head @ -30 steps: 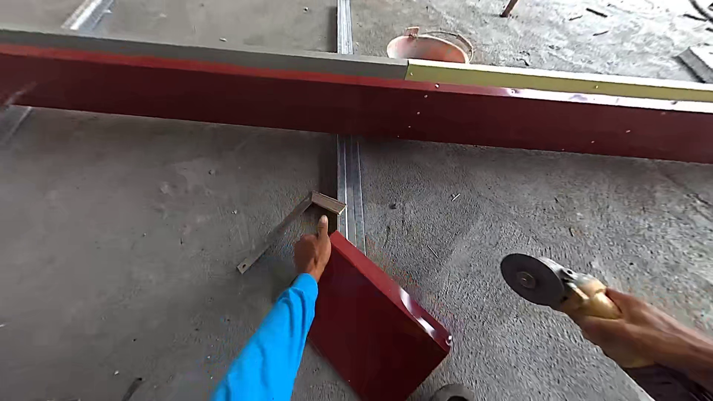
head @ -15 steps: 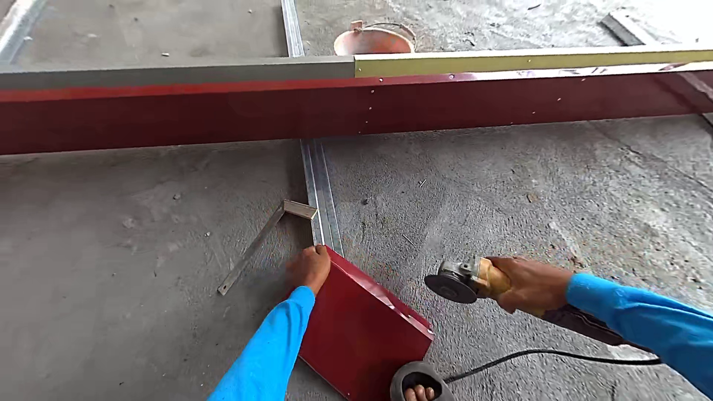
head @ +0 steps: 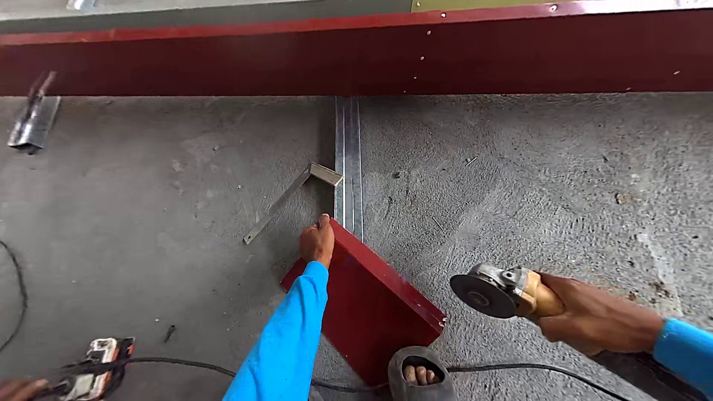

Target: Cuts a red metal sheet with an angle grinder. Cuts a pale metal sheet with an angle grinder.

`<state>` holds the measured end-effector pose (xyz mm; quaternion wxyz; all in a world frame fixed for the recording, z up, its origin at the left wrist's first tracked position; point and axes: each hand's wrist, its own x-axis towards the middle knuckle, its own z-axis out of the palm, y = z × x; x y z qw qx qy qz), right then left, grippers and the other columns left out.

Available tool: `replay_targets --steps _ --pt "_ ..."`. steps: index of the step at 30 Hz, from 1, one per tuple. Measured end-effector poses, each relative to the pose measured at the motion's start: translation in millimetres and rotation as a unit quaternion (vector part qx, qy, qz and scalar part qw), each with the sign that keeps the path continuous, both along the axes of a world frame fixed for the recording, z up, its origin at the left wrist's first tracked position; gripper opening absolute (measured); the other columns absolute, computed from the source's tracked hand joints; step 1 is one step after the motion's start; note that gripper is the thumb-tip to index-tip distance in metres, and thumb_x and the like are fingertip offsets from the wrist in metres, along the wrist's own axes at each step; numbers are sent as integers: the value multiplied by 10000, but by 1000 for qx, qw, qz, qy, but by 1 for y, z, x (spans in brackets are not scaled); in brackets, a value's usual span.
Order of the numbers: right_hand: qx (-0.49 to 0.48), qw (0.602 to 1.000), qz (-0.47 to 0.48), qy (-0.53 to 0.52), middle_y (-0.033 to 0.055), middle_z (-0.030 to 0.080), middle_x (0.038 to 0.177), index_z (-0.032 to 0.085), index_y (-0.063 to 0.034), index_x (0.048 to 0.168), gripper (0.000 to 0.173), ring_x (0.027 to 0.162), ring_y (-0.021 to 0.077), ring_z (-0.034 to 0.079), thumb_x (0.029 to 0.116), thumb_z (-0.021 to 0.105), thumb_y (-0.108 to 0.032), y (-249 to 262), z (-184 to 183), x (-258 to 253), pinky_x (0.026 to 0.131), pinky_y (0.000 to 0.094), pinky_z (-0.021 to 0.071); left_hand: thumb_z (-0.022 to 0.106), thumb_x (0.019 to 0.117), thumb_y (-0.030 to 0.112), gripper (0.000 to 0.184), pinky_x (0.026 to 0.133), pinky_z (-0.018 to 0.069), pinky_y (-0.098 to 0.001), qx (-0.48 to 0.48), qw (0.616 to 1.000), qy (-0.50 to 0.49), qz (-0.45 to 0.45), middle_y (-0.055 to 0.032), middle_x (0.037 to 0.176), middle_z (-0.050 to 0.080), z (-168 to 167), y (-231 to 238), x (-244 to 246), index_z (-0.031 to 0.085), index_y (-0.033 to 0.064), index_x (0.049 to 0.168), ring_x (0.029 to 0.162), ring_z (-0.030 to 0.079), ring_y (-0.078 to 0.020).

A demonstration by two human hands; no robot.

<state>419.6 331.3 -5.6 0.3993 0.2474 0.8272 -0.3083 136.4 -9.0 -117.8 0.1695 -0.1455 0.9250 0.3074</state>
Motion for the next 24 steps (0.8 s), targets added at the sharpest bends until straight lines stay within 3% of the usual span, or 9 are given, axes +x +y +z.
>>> replay_targets --steps 5,8,13,24 --pt "-29 999 26 -12 87 692 952 603 -119 1253 711 869 255 694 648 828 -418 -26 -19 -15 775 518 564 408 1062 496 615 757 489 -643 -1 999 16 28 -224 882 704 -4 2 -3 703 27 795 930 685 -405" --pt "-41 999 18 -19 81 692 948 603 -122 1240 693 857 241 698 646 824 -402 -40 -23 -20 766 507 570 328 1069 501 647 725 478 -662 7 1000 20 15 -251 891 686 -4 2 2 672 18 809 956 673 -438" --pt "-46 998 2 -31 50 696 929 607 -133 1212 700 815 196 705 615 808 -437 -45 -36 -24 751 459 588 355 1058 502 616 780 482 -619 -28 999 -20 15 -199 892 704 -5 6 -9 684 53 793 978 682 -386" --pt "-32 999 13 -37 47 693 931 614 -125 1181 697 818 190 701 594 810 -446 -50 -51 -29 752 451 584 307 1059 474 617 760 503 -597 -21 999 -22 9 -188 876 701 -4 2 -9 669 46 801 963 698 -366"
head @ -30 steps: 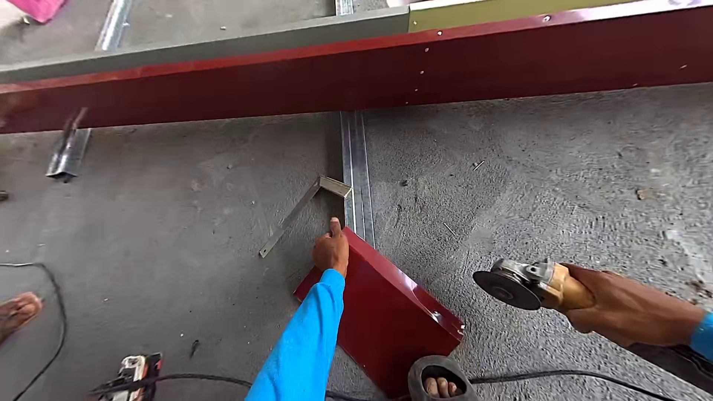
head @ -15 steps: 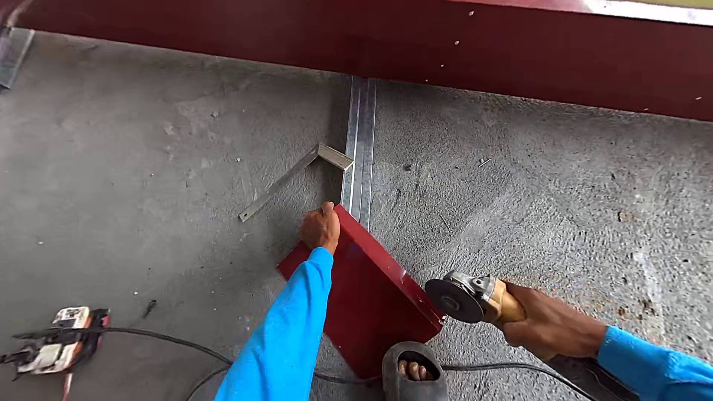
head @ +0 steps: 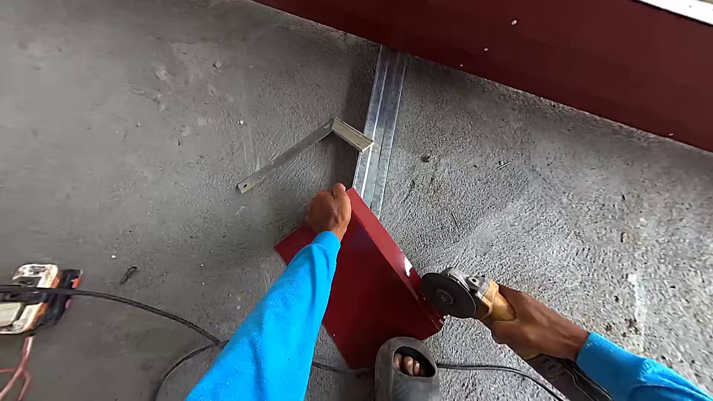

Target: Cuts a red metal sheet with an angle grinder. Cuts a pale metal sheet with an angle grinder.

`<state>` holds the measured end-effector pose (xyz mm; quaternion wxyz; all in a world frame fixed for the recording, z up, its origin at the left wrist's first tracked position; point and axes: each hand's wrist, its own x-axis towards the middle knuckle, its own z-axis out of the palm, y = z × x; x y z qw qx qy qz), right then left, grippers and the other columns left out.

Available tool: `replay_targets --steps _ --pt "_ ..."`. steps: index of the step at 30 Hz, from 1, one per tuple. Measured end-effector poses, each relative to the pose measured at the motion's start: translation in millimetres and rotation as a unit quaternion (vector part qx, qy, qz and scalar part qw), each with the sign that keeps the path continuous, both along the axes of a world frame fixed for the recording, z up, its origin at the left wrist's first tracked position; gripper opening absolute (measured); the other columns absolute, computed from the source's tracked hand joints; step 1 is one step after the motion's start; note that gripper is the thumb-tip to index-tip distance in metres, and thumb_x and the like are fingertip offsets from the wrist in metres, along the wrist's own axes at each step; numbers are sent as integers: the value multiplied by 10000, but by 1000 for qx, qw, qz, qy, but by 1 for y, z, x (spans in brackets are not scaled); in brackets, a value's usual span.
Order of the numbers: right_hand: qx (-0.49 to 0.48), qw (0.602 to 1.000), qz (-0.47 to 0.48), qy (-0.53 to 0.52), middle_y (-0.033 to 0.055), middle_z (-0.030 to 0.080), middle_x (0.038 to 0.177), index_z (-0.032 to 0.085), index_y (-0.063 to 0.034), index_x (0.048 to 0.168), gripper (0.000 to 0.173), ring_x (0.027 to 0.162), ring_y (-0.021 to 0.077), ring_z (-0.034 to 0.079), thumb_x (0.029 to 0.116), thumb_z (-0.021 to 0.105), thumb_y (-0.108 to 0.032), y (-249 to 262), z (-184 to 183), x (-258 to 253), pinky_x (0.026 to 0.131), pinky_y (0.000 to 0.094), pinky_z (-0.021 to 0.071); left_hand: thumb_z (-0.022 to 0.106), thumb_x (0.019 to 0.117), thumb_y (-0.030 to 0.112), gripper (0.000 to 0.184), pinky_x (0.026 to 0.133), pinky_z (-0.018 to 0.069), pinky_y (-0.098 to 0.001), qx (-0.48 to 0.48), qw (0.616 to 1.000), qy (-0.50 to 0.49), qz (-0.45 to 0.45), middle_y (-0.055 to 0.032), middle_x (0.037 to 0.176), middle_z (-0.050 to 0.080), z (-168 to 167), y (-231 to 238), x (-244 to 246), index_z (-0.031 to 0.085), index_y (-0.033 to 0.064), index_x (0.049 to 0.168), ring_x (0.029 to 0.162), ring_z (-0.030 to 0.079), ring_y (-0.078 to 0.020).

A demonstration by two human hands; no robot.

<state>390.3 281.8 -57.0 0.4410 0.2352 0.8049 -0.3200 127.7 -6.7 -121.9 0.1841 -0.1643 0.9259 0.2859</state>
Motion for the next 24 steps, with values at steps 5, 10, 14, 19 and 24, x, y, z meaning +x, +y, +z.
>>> replay_targets --steps 5,10,14,19,24 --pt "-1 1000 3 -8 49 694 929 606 -126 1194 717 808 191 704 593 816 -454 2 -1 -3 753 457 588 311 1058 473 613 741 501 -586 -4 1000 17 3 -172 848 700 -3 1 0 663 60 774 939 701 -352" --pt "-7 1000 2 -5 28 701 905 603 -141 1188 733 770 173 713 569 818 -471 5 -5 -1 722 439 603 305 1081 433 579 827 498 -575 20 998 -61 -24 -183 993 715 18 -4 -3 698 43 910 1076 678 -348" --pt "1 1000 15 -9 22 703 913 605 -152 1189 735 782 169 711 573 820 -489 7 -8 -1 731 440 602 328 1056 444 588 706 495 -562 -8 999 41 1 -157 819 698 2 1 5 657 65 750 904 706 -334" --pt "10 999 29 -9 30 699 901 608 -154 1187 729 773 180 710 572 810 -488 8 -8 -3 719 456 596 320 1062 435 590 726 506 -553 -11 999 31 -3 -160 840 703 3 1 4 662 52 769 925 708 -328" --pt "17 999 40 -16 45 700 920 608 -145 1205 740 810 199 709 576 818 -473 8 -7 -7 739 474 589 331 1063 428 582 734 507 -553 -10 999 36 4 -161 859 711 2 2 5 674 47 785 937 710 -329"
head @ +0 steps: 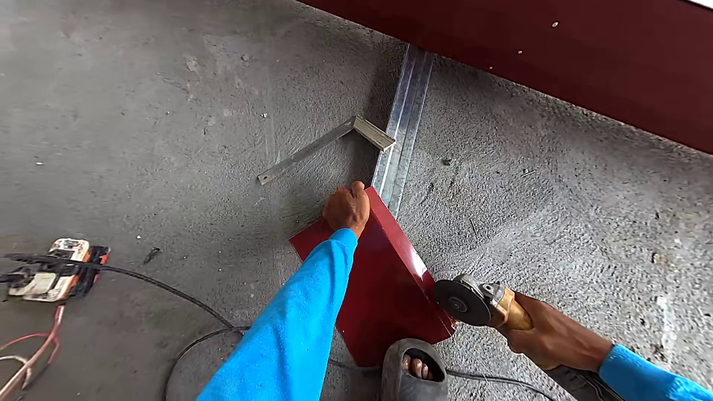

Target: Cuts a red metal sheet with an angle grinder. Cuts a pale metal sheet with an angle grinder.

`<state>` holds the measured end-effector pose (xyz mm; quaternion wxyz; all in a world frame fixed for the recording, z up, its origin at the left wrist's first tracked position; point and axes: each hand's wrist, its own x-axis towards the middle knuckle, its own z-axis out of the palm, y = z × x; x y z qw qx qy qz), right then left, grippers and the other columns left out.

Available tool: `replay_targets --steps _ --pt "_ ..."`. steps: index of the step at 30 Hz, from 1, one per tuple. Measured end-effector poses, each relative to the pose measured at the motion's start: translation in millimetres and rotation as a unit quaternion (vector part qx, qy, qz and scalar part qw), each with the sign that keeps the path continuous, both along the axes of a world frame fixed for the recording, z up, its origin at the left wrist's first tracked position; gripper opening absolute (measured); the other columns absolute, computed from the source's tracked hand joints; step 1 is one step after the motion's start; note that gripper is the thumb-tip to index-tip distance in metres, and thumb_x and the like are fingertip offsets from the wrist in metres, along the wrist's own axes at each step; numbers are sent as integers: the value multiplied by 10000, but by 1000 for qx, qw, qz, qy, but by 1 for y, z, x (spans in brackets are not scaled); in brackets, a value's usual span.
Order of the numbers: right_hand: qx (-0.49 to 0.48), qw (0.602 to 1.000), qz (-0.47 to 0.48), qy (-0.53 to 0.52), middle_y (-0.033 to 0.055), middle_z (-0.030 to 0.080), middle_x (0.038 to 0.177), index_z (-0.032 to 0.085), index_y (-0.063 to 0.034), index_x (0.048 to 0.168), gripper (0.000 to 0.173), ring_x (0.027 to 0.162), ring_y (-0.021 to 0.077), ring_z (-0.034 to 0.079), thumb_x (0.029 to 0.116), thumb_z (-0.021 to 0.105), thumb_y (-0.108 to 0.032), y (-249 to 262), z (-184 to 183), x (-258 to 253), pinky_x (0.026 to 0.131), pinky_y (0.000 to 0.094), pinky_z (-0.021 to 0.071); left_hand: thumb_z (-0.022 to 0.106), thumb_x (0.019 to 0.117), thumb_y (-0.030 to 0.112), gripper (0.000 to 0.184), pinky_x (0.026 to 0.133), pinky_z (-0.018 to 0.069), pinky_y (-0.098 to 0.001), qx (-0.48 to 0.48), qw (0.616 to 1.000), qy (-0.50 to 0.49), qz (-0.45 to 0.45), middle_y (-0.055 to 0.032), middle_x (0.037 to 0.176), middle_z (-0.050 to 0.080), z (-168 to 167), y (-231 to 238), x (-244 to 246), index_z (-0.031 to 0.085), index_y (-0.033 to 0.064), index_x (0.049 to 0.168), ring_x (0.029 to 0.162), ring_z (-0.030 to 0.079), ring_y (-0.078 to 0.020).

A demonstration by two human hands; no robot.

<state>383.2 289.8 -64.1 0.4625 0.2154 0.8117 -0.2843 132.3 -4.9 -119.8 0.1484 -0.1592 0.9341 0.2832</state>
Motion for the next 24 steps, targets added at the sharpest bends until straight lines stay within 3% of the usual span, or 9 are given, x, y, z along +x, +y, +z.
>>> replay_targets --steps 1,2,3,4,5,15,21,24 --pt "0 1000 2 -1 41 699 920 608 -146 1203 740 808 194 709 576 815 -481 0 -1 -1 739 469 591 317 1084 406 563 826 508 -552 18 997 -77 -21 -174 998 723 19 -3 -4 699 31 910 1070 688 -332" --pt "-2 1000 3 -2 39 699 919 607 -148 1199 735 804 192 709 580 814 -487 1 -1 -2 738 465 592 257 1121 391 550 1004 453 -553 62 975 -209 -54 -180 1243 659 45 -10 -14 662 19 1137 1293 575 -326" --pt "-4 1000 1 -1 43 701 915 611 -145 1194 731 798 196 712 579 814 -485 1 -1 -3 737 469 595 315 1080 401 559 818 504 -557 22 997 -72 -21 -171 992 725 20 -4 -3 703 37 907 1066 687 -335" --pt "-7 1000 1 1 49 704 914 613 -139 1194 734 792 203 717 578 818 -480 1 -2 -3 737 474 600 323 1059 423 577 733 501 -563 10 1000 -4 -1 -153 868 719 3 -1 1 693 62 802 951 706 -333" --pt "-7 1000 3 2 52 704 915 611 -133 1196 737 792 207 718 577 817 -476 1 -2 -4 739 476 600 312 1058 435 587 713 498 -567 13 1000 10 -1 -139 835 709 -4 -2 0 685 79 777 924 705 -329" --pt "-9 1000 8 -5 60 717 904 602 -117 1202 731 763 217 729 587 829 -440 3 -5 -8 731 475 613 315 1057 425 576 702 501 -544 9 1000 2 -12 -120 806 706 -5 -3 -2 669 88 752 909 711 -313" --pt "-2 1000 10 -1 85 717 938 597 -111 1242 744 800 242 728 607 838 -413 -2 -1 -12 758 505 603 303 1060 405 565 714 500 -536 3 1000 18 -25 -111 822 714 -9 -4 -1 698 101 794 910 710 -298" --pt "7 1000 25 -4 104 713 947 592 -92 1252 756 828 264 726 622 838 -430 -3 0 -15 778 525 592 317 1058 401 561 693 496 -531 1 999 26 -25 -117 790 699 -7 -4 -1 666 86 751 881 710 -294"
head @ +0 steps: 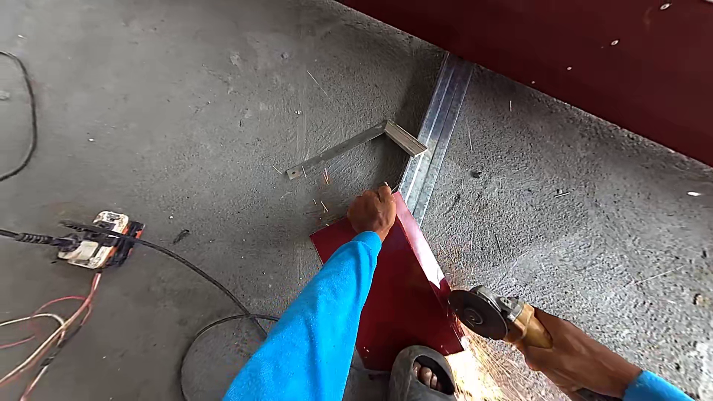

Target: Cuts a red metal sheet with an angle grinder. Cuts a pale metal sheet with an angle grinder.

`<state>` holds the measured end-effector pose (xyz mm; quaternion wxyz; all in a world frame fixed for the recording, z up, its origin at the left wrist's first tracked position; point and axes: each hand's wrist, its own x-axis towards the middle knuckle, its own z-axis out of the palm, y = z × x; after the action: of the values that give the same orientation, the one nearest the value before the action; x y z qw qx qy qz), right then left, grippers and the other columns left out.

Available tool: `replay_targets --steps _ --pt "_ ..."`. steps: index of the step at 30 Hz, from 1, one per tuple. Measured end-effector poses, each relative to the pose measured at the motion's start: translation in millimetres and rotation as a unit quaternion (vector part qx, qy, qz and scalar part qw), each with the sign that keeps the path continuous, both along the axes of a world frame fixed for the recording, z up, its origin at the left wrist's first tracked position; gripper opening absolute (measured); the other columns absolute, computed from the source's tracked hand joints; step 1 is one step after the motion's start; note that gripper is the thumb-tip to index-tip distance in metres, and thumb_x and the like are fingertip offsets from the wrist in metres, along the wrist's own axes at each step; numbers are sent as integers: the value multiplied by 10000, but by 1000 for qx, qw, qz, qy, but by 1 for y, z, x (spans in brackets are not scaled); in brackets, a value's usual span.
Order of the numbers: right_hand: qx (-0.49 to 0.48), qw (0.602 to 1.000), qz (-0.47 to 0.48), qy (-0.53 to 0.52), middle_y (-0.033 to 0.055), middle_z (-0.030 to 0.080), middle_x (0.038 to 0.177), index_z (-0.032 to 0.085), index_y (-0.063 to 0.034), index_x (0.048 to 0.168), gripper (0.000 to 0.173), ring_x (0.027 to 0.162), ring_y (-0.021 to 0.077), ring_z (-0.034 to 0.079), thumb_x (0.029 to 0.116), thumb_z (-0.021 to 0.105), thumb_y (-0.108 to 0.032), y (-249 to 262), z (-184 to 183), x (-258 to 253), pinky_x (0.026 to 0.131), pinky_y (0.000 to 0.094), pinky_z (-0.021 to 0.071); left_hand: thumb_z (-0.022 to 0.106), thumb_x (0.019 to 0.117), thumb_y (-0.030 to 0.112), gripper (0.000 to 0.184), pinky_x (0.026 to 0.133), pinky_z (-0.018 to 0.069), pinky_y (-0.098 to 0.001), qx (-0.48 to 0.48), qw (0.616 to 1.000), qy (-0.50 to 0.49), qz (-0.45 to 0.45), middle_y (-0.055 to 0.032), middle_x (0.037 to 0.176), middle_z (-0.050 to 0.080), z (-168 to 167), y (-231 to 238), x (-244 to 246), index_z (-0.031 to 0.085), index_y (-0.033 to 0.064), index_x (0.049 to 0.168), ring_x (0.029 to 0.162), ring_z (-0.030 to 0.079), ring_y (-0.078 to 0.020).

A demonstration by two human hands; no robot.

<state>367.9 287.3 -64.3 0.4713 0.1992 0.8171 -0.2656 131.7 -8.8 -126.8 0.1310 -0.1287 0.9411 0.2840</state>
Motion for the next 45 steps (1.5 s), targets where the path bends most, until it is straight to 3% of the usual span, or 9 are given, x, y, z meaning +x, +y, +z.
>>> replay_targets --steps 9,12,21,25,30,36,41,45 --pt "11 1000 6 3 106 711 951 596 -95 1249 749 830 267 722 626 848 -425 -3 1 -8 772 530 591 294 1063 401 567 735 504 -547 7 1000 -10 -10 -118 857 722 0 -2 0 716 99 833 931 710 -301" --pt "22 1000 10 -4 99 712 962 599 -106 1255 771 852 267 720 610 848 -445 -5 2 -12 792 527 586 306 1057 416 568 710 497 -549 19 999 -27 -4 -121 824 705 3 -3 -1 678 90 779 911 706 -310" --pt "7 1000 -5 -5 81 722 959 592 -133 1267 755 818 245 732 610 838 -412 -8 -1 -11 769 513 606 302 1059 408 564 720 501 -540 12 1000 -22 -16 -117 831 712 4 -4 0 692 95 797 913 709 -298" --pt "8 1000 2 9 87 716 958 592 -112 1254 783 829 255 728 598 837 -462 -5 -5 -8 774 530 599 292 1064 407 574 730 497 -547 18 999 -22 -19 -122 849 716 3 -4 0 700 89 816 930 706 -306" --pt "-20 997 -38 61 37 709 901 617 -128 1188 752 753 183 718 549 818 -469 1 6 -12 708 455 609 313 1059 406 548 712 493 -563 19 999 -24 -37 -130 840 713 4 -8 2 698 99 819 912 706 -322" --pt "-18 998 -35 42 48 709 903 616 -132 1188 718 755 196 719 579 808 -461 1 8 -16 720 467 608 321 1057 393 533 678 483 -564 -1 998 -41 -52 -138 824 701 10 -9 0 666 94 783 897 704 -330" --pt "-19 999 -28 34 48 705 918 605 -129 1198 728 791 202 718 584 812 -461 -6 1 -14 739 469 603 290 1072 422 597 745 507 -575 2 999 -17 -31 -160 876 714 0 -8 2 689 63 811 959 706 -343" --pt "-20 999 -28 31 48 706 927 604 -128 1202 726 805 195 716 591 808 -463 -7 -1 -13 751 462 599 289 1069 431 610 720 503 -561 0 1000 5 -22 -154 825 701 -4 -7 3 674 64 769 917 708 -337"
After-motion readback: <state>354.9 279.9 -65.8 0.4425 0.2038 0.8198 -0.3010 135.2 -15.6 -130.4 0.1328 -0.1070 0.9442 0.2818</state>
